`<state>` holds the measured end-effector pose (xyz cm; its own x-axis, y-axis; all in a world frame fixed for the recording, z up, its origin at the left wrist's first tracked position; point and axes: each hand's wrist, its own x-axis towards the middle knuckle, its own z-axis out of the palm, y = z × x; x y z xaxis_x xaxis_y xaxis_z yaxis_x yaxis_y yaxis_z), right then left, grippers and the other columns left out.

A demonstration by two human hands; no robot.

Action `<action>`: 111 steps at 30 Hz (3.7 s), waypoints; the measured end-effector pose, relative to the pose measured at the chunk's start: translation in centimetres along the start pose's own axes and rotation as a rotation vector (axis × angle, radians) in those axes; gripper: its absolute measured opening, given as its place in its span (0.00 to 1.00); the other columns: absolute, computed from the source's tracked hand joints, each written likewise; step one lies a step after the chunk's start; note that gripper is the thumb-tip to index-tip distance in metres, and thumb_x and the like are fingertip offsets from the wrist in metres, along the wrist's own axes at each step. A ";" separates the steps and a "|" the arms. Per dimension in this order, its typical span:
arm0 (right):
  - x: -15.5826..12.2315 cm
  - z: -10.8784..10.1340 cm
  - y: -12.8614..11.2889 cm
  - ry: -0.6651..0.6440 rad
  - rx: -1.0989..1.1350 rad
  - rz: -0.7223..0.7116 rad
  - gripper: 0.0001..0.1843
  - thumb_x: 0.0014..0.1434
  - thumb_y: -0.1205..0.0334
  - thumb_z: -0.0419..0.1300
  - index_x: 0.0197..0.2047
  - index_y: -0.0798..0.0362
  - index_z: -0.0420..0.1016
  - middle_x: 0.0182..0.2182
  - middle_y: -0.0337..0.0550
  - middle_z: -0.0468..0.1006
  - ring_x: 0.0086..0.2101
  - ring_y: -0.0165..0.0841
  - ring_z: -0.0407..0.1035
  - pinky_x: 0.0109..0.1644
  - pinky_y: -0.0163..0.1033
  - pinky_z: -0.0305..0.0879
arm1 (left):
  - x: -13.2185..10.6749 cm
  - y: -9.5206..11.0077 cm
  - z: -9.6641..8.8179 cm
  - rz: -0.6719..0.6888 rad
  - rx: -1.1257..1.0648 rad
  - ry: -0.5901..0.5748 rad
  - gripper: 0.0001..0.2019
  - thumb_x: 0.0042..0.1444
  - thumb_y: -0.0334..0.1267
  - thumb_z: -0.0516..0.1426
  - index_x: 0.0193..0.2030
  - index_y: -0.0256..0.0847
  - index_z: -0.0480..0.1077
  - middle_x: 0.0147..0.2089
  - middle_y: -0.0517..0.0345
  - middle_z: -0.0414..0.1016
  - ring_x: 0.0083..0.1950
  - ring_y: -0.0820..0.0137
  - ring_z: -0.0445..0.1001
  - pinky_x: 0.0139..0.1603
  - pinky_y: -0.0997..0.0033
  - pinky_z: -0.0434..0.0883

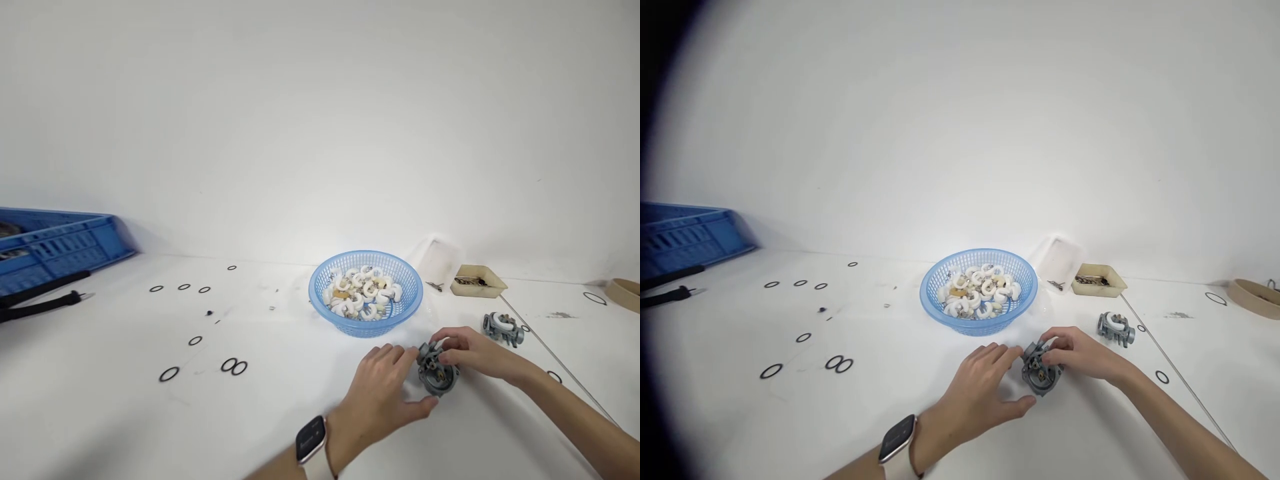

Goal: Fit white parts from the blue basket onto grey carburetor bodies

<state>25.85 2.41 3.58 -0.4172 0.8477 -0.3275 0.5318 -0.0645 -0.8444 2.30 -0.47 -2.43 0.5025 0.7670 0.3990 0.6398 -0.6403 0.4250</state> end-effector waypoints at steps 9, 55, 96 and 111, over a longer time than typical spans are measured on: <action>0.5 0.1 -0.5 -0.084 0.016 0.036 0.22 0.61 0.46 0.65 0.53 0.51 0.76 0.39 0.44 0.83 0.41 0.38 0.73 0.47 0.43 0.69 | -0.1 -0.1 0.2 -0.043 -0.006 -0.080 0.32 0.54 0.42 0.68 0.63 0.43 0.62 0.50 0.52 0.79 0.49 0.52 0.78 0.49 0.47 0.77; 15.0 1.4 -10.5 0.129 -1.088 -0.148 0.09 0.64 0.59 0.65 0.46 0.54 0.79 0.46 0.47 0.81 0.47 0.40 0.74 0.51 0.47 0.71 | 0.8 -0.2 0.0 -0.028 -0.096 -0.159 0.32 0.56 0.40 0.65 0.66 0.49 0.60 0.58 0.52 0.75 0.55 0.51 0.75 0.56 0.52 0.73; -3.1 2.7 -6.1 0.011 -0.690 -0.211 0.18 0.60 0.64 0.60 0.53 0.43 0.76 0.45 0.40 0.77 0.44 0.37 0.71 0.46 0.40 0.66 | 0.1 0.7 -2.3 -0.035 -0.262 -0.146 0.23 0.51 0.38 0.65 0.54 0.44 0.68 0.50 0.55 0.76 0.51 0.54 0.73 0.54 0.52 0.71; 3.7 -7.6 -3.1 0.306 -0.858 -0.003 0.18 0.67 0.55 0.56 0.56 0.50 0.77 0.53 0.49 0.79 0.50 0.43 0.73 0.51 0.42 0.70 | 0.1 0.8 -1.4 -0.039 -0.299 -0.046 0.12 0.62 0.38 0.64 0.51 0.45 0.71 0.52 0.57 0.76 0.53 0.57 0.74 0.53 0.55 0.72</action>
<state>28.27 9.79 8.22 -0.2707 0.9579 -0.0960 0.9481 0.2480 -0.1992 2.04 -0.91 -0.94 0.5112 0.7879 0.3433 0.4630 -0.5891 0.6623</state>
